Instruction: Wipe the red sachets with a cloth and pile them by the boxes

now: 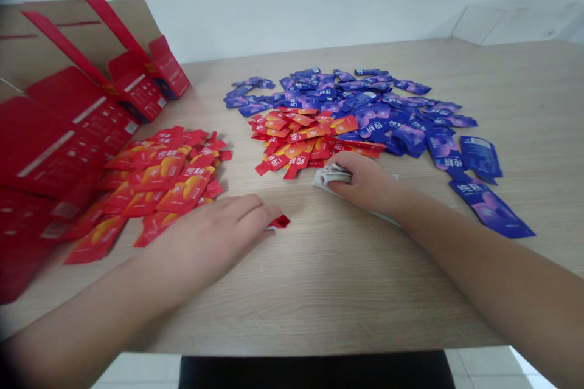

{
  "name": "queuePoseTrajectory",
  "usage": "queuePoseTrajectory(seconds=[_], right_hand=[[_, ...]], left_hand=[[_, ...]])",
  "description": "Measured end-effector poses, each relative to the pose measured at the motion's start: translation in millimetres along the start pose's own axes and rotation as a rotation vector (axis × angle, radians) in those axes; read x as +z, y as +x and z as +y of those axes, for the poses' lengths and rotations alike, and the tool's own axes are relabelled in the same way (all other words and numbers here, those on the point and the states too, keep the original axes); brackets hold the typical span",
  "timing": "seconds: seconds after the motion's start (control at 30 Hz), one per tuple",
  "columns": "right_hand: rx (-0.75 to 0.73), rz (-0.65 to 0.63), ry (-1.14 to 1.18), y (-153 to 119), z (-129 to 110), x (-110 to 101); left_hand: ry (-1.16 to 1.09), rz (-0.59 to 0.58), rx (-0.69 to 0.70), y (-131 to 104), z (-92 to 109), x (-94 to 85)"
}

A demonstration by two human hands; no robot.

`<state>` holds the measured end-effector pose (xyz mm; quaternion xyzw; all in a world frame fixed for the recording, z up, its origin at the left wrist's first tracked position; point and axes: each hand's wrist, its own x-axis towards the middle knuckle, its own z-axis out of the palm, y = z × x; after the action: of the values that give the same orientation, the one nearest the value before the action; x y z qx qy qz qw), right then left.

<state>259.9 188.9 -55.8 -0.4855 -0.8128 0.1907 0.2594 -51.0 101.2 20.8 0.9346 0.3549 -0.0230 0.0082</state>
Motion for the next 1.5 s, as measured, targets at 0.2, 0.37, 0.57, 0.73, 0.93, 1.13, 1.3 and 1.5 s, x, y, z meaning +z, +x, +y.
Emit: queuePoseTrajectory(seconds=[0.2,0.37,0.57,0.73,0.93,1.13,1.3,1.5], right_hand=[[-0.016,0.013,-0.018,0,3,2],[0.011,-0.019,-0.009,-1,4,3],[0.016,-0.044,0.002,-1,4,3],[0.009,-0.042,0.016,-1,6,4],[0.022,-0.011,0.037,0,2,4],[-0.001,0.061,0.054,-2,4,4],[-0.002,0.055,0.061,-2,4,4],[0.010,0.033,0.078,-1,3,3]], left_hand=[[0.326,0.391,-0.583,-56,-93,-27.7],[0.074,0.312,-0.662,-72,-167,8.9],[0.043,0.261,-0.625,-64,-188,31.1],[0.110,0.256,-0.674,-49,-173,20.0],[0.112,0.238,-0.569,-5,-109,25.5],[-0.045,0.073,-0.475,75,-59,46.5],[-0.044,0.077,-0.566,130,-75,61.2],[0.002,0.068,-0.518,145,-79,46.3]])
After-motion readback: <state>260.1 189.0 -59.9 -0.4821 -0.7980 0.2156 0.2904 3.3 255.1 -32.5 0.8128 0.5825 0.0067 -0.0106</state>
